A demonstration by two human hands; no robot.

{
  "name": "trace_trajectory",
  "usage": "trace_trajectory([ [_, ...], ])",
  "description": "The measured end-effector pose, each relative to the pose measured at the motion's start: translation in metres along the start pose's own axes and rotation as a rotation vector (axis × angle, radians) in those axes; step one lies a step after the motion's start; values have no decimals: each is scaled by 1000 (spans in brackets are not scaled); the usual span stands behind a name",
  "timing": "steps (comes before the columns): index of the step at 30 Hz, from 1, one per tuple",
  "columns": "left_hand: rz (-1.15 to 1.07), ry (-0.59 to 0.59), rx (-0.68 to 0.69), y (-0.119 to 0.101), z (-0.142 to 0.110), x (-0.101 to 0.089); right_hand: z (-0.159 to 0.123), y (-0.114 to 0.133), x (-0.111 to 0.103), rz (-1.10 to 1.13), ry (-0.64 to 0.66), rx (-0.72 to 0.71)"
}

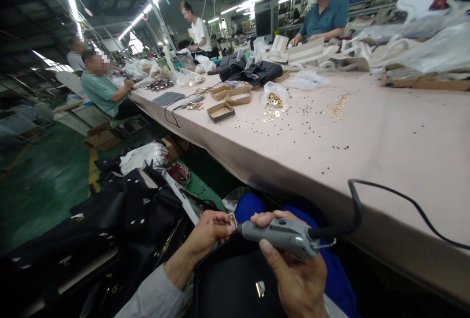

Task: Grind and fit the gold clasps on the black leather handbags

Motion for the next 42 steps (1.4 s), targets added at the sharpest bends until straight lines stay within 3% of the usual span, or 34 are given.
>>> trace_trajectory([
  [10,-41,-15,-40,1,-2,3,-2,0,-1,-33,19,15],
  [22,-52,-25,13,1,-5,4,-5,10,5,-96,43,-17],
  [28,-46,-35,15,4,-5,3,-10,9,6,-89,-4,67],
  [42,-64,12,-2,8,-4,-1,-8,15,7,-111,-32,34],
])
Point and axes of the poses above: each hand's wrist, its own z-axis towards the middle knuckle, its own x-axis out of the palm, y = z × x, the point moved 6 cm from there along z, towards the middle knuckle, and after that the axes turned 14 degrees about -z, right-handed, at the moved point
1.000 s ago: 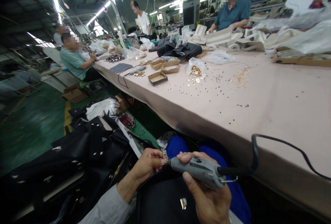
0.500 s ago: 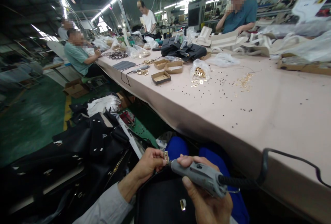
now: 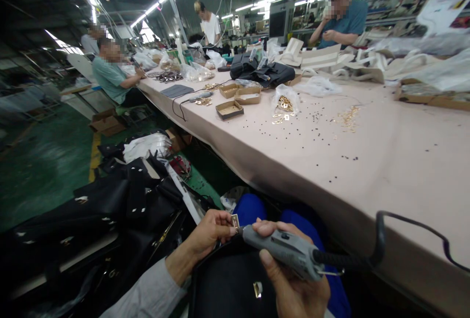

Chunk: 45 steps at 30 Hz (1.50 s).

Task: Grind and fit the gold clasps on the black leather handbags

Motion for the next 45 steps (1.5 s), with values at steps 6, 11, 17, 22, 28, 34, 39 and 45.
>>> trace_trajectory([
  [6,61,-9,22,-5,-4,5,1,-2,-2,7,21,-21],
  [11,84,-6,61,-10,-6,10,0,-3,-3,-2,34,-49],
  [17,91,-9,62,-8,-3,10,0,-7,-6,-11,20,-67],
  [22,12,13,47,-6,-3,12,1,-15,-8,5,0,-48],
  [28,-22,26,20,-7,-7,16,1,-16,-8,25,-20,-35],
  [34,0,26,57,-10,-8,16,1,-15,-8,38,-37,1],
  [39,-4,16,43,-7,-5,10,2,-12,-10,32,-54,-9],
  [45,-13,14,44,-3,-2,5,2,-11,-10,-1,-28,-40],
])
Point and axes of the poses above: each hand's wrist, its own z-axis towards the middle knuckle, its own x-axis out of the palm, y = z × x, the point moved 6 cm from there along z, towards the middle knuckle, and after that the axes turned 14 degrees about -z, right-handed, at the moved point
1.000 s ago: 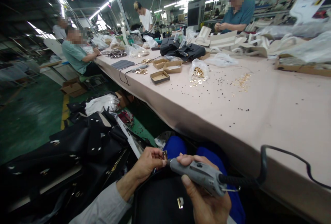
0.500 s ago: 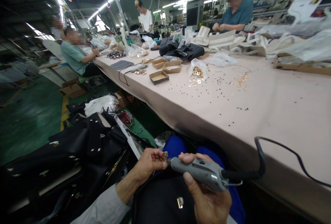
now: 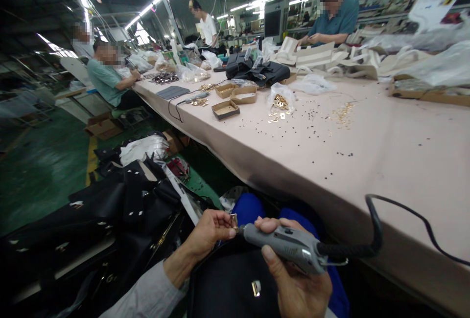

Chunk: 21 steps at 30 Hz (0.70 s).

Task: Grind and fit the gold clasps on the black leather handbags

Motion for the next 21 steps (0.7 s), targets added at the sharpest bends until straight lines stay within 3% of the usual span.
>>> trace_trajectory([
  [10,-33,-12,7,2,0,-2,-2,3,2,-35,82,-84],
  [21,11,-38,20,-4,-2,4,-4,7,3,-31,56,-75],
])
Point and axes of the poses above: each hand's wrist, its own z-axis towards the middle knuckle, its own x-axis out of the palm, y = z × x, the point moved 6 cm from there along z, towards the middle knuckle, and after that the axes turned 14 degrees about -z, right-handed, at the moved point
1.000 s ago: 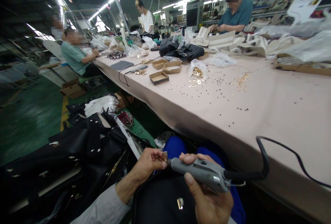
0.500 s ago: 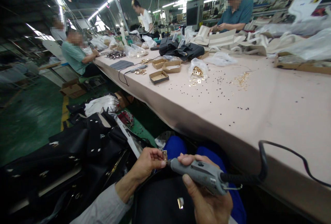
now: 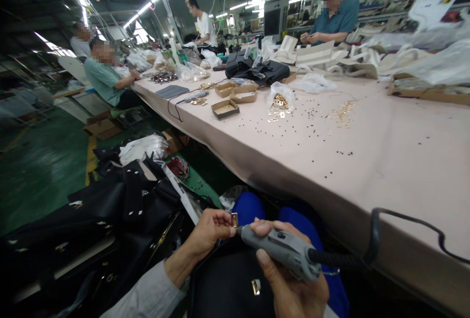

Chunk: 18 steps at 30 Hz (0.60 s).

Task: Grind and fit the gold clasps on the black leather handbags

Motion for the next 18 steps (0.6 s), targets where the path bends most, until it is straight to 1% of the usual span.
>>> trace_trajectory([
  [5,0,8,-3,1,2,-1,2,-8,-1,40,-49,112],
  [9,-64,20,-24,3,2,-3,4,-24,-9,120,-177,211],
  [12,-115,19,-36,4,0,-6,5,-44,-17,212,-287,404],
  [15,-149,40,-36,4,-4,-7,3,-64,-20,321,-336,605],
  [18,-152,62,-28,3,-7,-8,2,-75,-18,391,-335,673],
])
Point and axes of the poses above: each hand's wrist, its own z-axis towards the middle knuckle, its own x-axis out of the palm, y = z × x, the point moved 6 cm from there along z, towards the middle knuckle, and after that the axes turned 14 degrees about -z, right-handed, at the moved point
